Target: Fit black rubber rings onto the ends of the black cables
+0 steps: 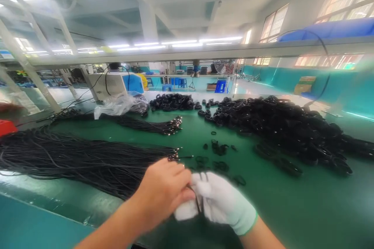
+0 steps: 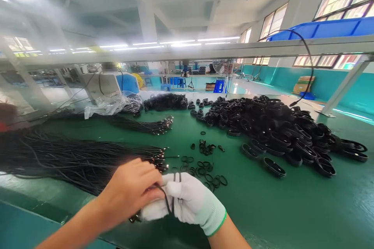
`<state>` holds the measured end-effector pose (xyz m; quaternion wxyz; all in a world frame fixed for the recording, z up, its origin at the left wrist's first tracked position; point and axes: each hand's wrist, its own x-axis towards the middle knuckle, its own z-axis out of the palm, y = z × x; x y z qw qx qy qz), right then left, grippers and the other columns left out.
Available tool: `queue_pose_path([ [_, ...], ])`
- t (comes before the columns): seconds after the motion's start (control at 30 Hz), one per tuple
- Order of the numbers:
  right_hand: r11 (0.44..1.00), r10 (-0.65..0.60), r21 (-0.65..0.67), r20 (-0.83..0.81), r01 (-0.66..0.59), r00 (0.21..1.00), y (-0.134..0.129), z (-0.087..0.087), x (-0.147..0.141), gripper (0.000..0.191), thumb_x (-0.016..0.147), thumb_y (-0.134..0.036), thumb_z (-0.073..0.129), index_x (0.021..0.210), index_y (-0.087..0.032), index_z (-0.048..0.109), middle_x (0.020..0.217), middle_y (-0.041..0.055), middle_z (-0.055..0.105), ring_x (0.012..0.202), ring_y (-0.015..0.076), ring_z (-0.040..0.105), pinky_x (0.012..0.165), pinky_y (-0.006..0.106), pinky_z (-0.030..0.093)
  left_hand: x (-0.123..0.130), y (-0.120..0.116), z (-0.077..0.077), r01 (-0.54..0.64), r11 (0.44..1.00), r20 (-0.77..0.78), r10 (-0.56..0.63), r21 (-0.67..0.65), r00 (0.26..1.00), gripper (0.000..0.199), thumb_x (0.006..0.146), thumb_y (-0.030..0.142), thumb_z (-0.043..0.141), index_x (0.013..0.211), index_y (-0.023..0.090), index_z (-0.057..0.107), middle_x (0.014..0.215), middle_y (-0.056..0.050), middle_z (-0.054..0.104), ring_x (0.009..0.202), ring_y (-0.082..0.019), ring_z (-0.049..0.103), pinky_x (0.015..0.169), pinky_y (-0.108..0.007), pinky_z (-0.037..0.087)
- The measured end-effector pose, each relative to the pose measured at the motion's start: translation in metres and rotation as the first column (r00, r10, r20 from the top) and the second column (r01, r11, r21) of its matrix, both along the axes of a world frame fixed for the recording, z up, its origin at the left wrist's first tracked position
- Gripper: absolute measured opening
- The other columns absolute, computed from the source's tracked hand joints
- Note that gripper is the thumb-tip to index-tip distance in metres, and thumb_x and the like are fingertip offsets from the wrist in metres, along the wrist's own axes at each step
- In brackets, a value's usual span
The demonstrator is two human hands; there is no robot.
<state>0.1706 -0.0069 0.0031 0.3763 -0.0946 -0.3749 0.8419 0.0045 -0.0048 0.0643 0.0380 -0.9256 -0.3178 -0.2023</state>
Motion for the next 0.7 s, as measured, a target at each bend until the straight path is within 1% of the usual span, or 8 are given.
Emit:
queue_pose_path([
  [0.1, 0.982, 0.181, -0.044, -0.026, -0.182, 0.983, -0.005, -0.006, -0.005, 0.046, 0.073, -0.037, 0.067, 0.102, -0.005, 0.053, 0.086, 0.0148, 0.063, 0.075, 0.0257, 0.065, 0.076, 0.050, 0.045, -0.001, 0.032, 0.010, 0.108, 0.954, 0.105, -0.082, -0.279, 0.991, 0.017, 0.074, 0.035, 0.069, 0.073, 0.020, 0.060, 0.071, 0.004, 0.061, 0.065, -0.011, 0.052, 0.063, -0.023, 0.037],
  [0.2, 0.965, 0.227, -0.111, -0.088, -0.236, 0.970, -0.008, -0.006, -0.006, 0.049, 0.067, -0.037, 0.073, 0.102, -0.009, 0.053, 0.084, 0.0096, 0.064, 0.080, 0.0278, 0.066, 0.076, 0.052, 0.046, -0.001, 0.052, -0.012, 0.237, 0.828, 0.269, -0.109, -0.507, 0.957, 0.017, 0.079, 0.033, 0.063, 0.075, 0.017, 0.063, 0.075, 0.001, 0.062, 0.068, -0.011, 0.055, 0.062, -0.020, 0.041],
  [0.23, 0.972, 0.196, -0.110, -0.102, -0.207, 0.975, -0.008, -0.005, -0.006, 0.051, 0.067, -0.038, 0.073, 0.105, -0.011, 0.052, 0.085, 0.0087, 0.064, 0.082, 0.0279, 0.066, 0.077, 0.053, 0.046, -0.003, 0.056, -0.022, 0.235, 0.819, 0.285, -0.091, -0.524, 0.954, 0.019, 0.084, 0.032, 0.056, 0.076, 0.016, 0.063, 0.075, 0.001, 0.062, 0.069, -0.011, 0.056, 0.062, -0.020, 0.041],
  [0.3, 0.991, 0.090, -0.083, -0.119, -0.101, 0.989, -0.009, -0.001, -0.004, 0.057, 0.068, -0.039, 0.074, 0.114, -0.015, 0.051, 0.092, 0.0084, 0.063, 0.086, 0.0269, 0.065, 0.082, 0.056, 0.043, -0.011, 0.059, -0.042, 0.108, 0.876, 0.215, -0.005, -0.470, 0.977, 0.025, 0.090, 0.028, 0.044, 0.079, 0.017, 0.064, 0.077, -0.001, 0.063, 0.072, -0.013, 0.056, 0.066, -0.022, 0.041],
  [0.37, 0.998, -0.006, -0.055, -0.145, -0.002, 0.989, -0.008, 0.003, -0.002, 0.059, 0.070, -0.040, 0.073, 0.119, -0.018, 0.050, 0.096, 0.0069, 0.061, 0.085, 0.0242, 0.064, 0.085, 0.057, 0.041, -0.023, 0.058, -0.054, -0.116, 0.931, 0.068, 0.148, -0.347, 0.987, 0.029, 0.092, 0.028, 0.038, 0.085, 0.020, 0.064, 0.079, -0.001, 0.063, 0.075, -0.015, 0.056, 0.068, -0.025, 0.039],
  [0.47, 0.995, -0.093, -0.054, -0.182, 0.085, 0.979, -0.004, 0.007, 0.000, 0.052, 0.070, -0.041, 0.072, 0.114, -0.020, 0.054, 0.087, 0.0027, 0.058, 0.075, 0.0176, 0.060, 0.083, 0.052, 0.043, -0.034, 0.041, -0.058, -0.349, 0.902, -0.132, 0.326, -0.253, 0.936, 0.030, 0.092, 0.027, 0.034, 0.087, 0.022, 0.063, 0.082, -0.001, 0.064, 0.075, -0.017, 0.058, 0.067, -0.026, 0.039],
  [0.6, 0.977, -0.209, -0.074, -0.152, 0.199, 0.966, 0.003, 0.010, 0.000, 0.048, 0.072, -0.040, 0.070, 0.113, -0.020, 0.054, 0.095, 0.0058, 0.059, 0.074, 0.0163, 0.056, 0.083, 0.049, 0.043, -0.019, -0.004, -0.055, -0.431, 0.866, -0.319, 0.345, -0.255, 0.883, 0.028, 0.089, 0.018, 0.034, 0.084, 0.021, 0.061, 0.083, -0.002, 0.066, 0.072, -0.020, 0.062, 0.060, -0.027, 0.038],
  [0.7, 0.960, -0.272, -0.103, -0.110, 0.261, 0.956, 0.004, 0.011, -0.003, 0.046, 0.073, -0.037, 0.070, 0.112, -0.019, 0.054, 0.102, 0.0086, 0.059, 0.079, 0.0190, 0.059, 0.084, 0.048, 0.042, -0.003, -0.029, -0.055, -0.334, 0.918, -0.302, 0.263, -0.216, 0.916, 0.025, 0.086, 0.015, 0.036, 0.082, 0.021, 0.060, 0.080, -0.002, 0.067, 0.067, -0.020, 0.062, 0.056, -0.028, 0.035],
])
